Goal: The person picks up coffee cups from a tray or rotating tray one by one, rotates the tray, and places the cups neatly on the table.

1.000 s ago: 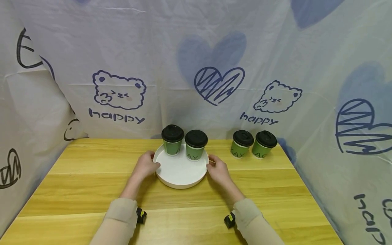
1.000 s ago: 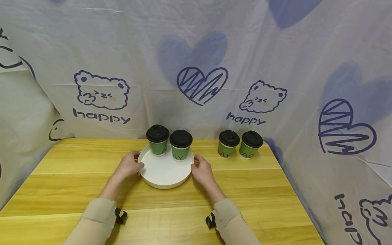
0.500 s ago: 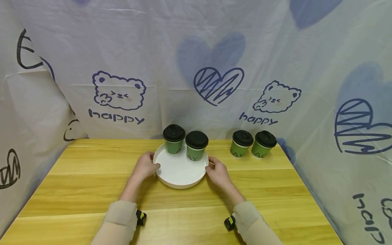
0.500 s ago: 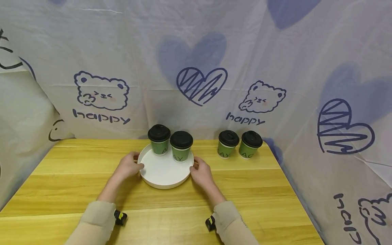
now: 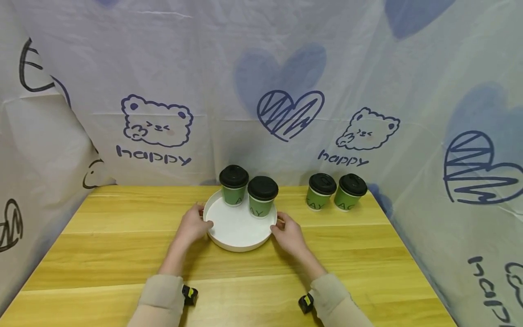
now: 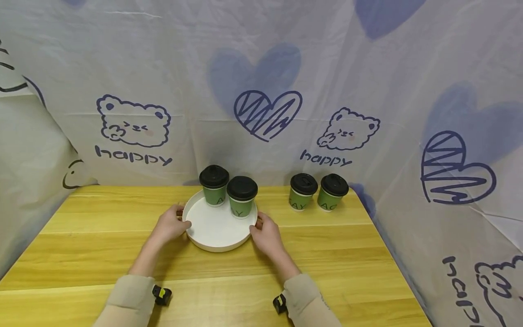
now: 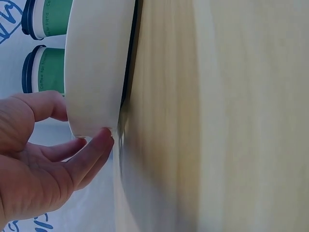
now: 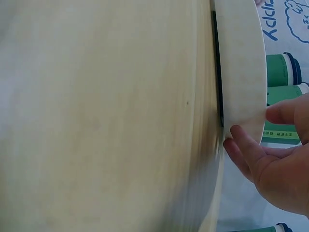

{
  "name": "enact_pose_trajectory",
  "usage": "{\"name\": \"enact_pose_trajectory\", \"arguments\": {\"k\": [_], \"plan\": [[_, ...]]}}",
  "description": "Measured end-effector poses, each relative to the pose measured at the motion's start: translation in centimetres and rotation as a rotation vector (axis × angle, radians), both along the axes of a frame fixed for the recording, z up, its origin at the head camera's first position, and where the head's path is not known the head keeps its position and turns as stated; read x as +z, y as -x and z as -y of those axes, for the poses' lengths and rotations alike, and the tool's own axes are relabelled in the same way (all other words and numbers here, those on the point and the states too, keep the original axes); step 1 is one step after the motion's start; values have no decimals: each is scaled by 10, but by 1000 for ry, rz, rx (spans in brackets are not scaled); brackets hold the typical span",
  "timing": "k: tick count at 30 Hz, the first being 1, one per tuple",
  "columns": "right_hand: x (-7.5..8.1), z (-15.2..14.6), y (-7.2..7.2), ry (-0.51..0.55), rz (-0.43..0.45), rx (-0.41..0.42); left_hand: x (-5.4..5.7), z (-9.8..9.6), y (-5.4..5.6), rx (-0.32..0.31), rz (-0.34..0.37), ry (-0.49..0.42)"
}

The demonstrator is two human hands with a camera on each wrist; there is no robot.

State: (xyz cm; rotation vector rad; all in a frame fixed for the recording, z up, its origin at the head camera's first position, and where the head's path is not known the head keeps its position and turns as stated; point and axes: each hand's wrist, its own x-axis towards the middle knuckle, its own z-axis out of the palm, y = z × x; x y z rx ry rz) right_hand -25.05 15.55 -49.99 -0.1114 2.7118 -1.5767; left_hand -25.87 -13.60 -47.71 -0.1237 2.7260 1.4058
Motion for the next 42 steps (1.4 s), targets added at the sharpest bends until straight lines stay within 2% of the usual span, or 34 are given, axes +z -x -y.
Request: {"name": "enact_pose_trajectory", "arguments": {"k": [8,20,27,34,42], "plan": [[1,-1,0,-5,-13,-4,-1,-1,2,4,-24,3],[-1,-3,17,-10,-1,-22,0,1,10,-17,-22,44],[-2,-3,22,-17,9,-15,1,2,15,-24,-5,56],[-1,-1,19,-27,7,-11,0,3,17,-27,-16,63],[-3,-3,17,-17,18,7,0,3,14,-33,3,55]]}}
